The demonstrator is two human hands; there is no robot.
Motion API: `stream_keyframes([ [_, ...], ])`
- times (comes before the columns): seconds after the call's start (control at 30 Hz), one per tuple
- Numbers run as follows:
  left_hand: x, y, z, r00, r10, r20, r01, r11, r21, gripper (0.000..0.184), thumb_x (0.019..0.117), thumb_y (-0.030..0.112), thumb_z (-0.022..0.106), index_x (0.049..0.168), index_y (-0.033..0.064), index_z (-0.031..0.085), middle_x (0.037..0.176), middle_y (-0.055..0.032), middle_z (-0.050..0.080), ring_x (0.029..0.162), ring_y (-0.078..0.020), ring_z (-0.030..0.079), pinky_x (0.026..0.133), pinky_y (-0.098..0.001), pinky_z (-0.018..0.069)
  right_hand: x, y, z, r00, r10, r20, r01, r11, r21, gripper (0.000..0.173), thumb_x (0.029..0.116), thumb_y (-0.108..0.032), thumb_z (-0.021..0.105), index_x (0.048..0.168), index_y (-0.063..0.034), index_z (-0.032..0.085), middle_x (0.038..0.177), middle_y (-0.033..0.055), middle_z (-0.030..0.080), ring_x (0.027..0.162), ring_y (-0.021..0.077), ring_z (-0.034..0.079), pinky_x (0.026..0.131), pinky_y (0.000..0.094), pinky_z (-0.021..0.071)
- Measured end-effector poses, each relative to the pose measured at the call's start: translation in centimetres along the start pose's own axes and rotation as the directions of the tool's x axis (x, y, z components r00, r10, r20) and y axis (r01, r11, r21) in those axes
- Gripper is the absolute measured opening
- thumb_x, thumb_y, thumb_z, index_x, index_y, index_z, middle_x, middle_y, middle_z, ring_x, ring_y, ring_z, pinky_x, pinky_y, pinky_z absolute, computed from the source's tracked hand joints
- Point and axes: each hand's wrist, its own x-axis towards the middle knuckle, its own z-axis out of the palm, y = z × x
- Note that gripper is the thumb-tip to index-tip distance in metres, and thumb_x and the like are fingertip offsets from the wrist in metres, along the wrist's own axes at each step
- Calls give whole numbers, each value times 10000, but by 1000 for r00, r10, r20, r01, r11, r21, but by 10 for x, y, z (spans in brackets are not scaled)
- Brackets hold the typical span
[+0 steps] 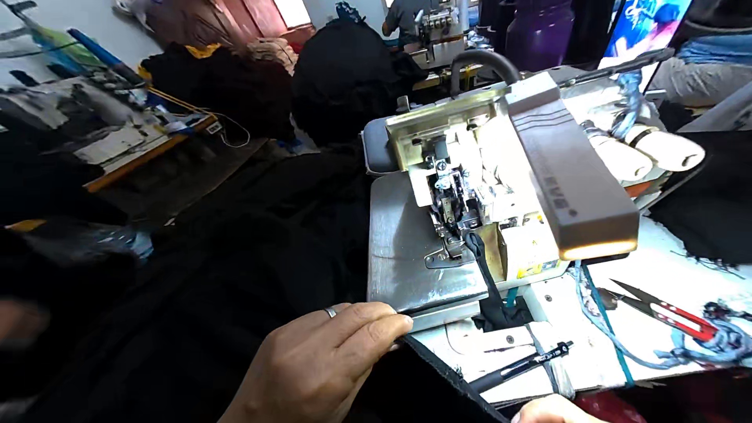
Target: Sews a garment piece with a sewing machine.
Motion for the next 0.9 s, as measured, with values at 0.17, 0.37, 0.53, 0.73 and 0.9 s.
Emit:
stream_keyframes([
  [0.17,-4,6,-7,999,-41,-23,42,999,14,219,1037,211,600,951,74,748,885,-117,748,882,-164,698,831,-212,504,-3,7,2,998,62,-17,-62,998,8,176,999,-9,558,1030,123,670,957,158,723,889,29,665,847,191,526],
  [0.37,-12,7,-10,996,-93,12,93,995,-27,242,1043,274,582,945,125,747,891,-50,733,882,-80,680,779,-169,514,-7,7,3,995,98,-17,-98,995,2,169,990,6,560,1041,133,660,927,148,715,851,15,650,808,179,518],
  [0.53,-19,31,-17,946,-266,185,324,797,-510,204,1008,157,643,956,-20,729,965,-112,755,1024,-59,694,939,-196,533,-14,8,6,996,90,24,-86,989,-124,188,999,0,543,1051,118,680,959,216,722,884,158,701,835,274,554],
  [0.73,-33,52,22,869,-475,136,362,425,-829,101,985,166,667,1035,150,754,1205,85,726,1150,10,646,967,-191,552,-13,-6,-37,970,-148,-192,56,907,-417,211,1019,-107,594,988,70,706,966,160,732,939,72,681,880,206,533],
  [0.9,-34,73,62,823,-566,39,280,345,-896,75,968,179,692,1011,188,752,1270,83,692,1171,-20,643,992,-224,553,1,7,-112,880,-261,-398,-200,557,-806,312,1005,-135,553,1107,112,714,1215,335,665,1202,495,611,1028,565,478],
])
